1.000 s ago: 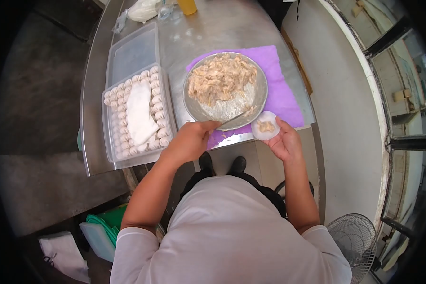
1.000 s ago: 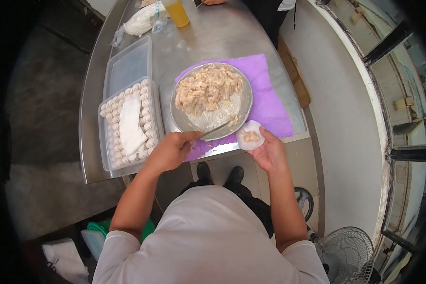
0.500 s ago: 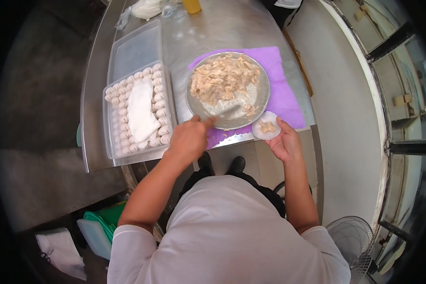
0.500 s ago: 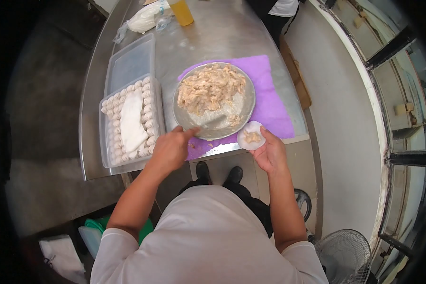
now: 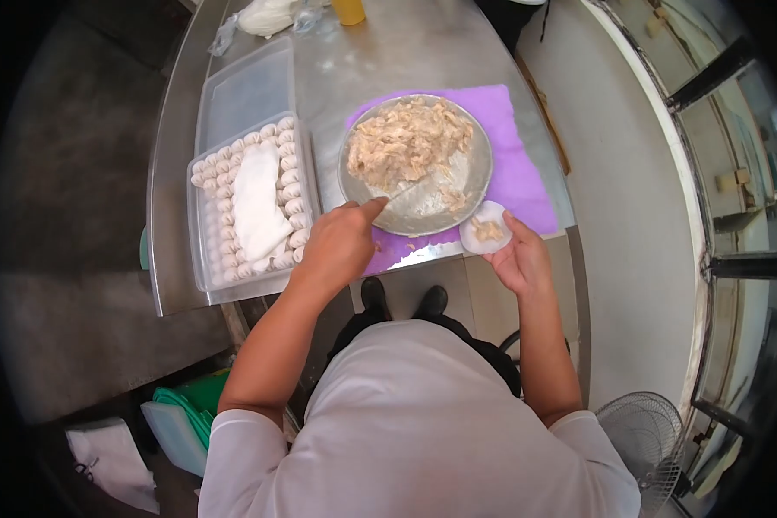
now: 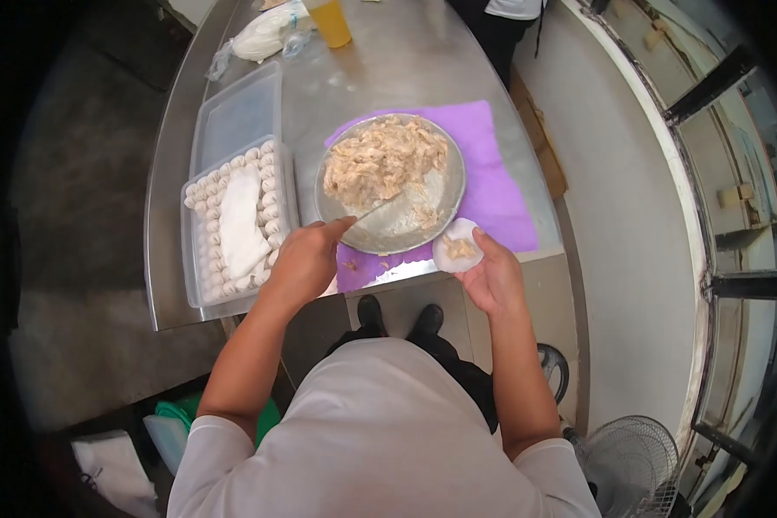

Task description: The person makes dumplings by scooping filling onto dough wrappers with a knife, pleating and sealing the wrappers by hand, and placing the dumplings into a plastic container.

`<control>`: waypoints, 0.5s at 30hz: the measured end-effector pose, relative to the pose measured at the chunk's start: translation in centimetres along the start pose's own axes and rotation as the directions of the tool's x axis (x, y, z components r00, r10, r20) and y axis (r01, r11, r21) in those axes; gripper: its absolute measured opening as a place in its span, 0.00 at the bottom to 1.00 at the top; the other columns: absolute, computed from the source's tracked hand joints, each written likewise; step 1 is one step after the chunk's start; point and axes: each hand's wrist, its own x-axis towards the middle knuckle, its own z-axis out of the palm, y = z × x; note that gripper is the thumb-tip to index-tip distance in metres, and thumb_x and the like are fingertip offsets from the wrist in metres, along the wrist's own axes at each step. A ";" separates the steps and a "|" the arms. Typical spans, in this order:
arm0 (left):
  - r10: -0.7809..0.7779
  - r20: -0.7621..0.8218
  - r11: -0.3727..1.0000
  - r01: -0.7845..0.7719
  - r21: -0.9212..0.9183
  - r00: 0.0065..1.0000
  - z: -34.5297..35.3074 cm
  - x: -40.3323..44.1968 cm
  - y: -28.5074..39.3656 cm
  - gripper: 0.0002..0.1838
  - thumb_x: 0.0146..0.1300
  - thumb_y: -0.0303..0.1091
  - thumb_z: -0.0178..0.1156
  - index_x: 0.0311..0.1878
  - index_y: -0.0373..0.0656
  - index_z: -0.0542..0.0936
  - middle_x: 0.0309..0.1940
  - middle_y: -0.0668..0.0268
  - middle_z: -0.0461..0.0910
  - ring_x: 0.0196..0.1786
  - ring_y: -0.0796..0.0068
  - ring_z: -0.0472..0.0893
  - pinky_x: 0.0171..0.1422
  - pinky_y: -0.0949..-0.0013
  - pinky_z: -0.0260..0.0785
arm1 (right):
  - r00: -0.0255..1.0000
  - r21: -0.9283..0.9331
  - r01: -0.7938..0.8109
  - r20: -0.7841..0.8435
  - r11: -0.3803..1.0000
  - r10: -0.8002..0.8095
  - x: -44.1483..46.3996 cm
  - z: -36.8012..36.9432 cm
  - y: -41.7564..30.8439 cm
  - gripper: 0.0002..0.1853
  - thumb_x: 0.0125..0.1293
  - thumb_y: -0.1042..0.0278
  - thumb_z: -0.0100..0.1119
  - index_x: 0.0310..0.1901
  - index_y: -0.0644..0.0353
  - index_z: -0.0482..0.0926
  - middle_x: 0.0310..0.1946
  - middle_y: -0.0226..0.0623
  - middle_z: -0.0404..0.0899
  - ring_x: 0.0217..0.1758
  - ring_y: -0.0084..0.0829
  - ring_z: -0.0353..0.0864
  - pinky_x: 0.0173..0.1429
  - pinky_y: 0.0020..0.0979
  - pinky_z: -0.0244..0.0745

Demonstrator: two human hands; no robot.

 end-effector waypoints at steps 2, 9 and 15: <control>0.163 -0.008 0.977 -0.163 -0.140 0.987 0.4 -0.6 0.1 0.24 0.61 0.18 0.56 0.62 0.39 0.82 0.37 0.44 0.84 0.43 0.41 0.84 0.51 0.49 0.75 | 1.000 -0.004 -0.004 -0.012 1.000 0.004 0.1 -0.3 0.2 0.21 0.80 0.63 0.50 0.65 0.70 0.70 0.62 0.49 0.79 0.65 0.43 0.80 0.69 0.48 0.75; 0.050 0.023 0.993 -0.047 -0.112 0.998 0.7 -0.5 -0.1 0.24 0.62 0.17 0.54 0.61 0.39 0.82 0.38 0.44 0.84 0.43 0.42 0.84 0.51 0.49 0.76 | 0.999 -0.037 0.025 -0.044 0.999 -0.027 -0.1 0.5 0.1 0.21 0.80 0.63 0.50 0.64 0.71 0.70 0.62 0.49 0.79 0.64 0.43 0.80 0.69 0.48 0.75; 0.078 0.179 0.971 -0.034 -0.238 0.981 2.0 -0.1 0.1 0.20 0.67 0.23 0.55 0.61 0.38 0.82 0.43 0.46 0.86 0.50 0.45 0.85 0.57 0.51 0.75 | 1.000 -0.014 0.014 0.009 1.000 -0.014 -0.1 1.6 0.0 0.24 0.81 0.63 0.47 0.68 0.73 0.66 0.65 0.52 0.75 0.68 0.45 0.77 0.72 0.50 0.72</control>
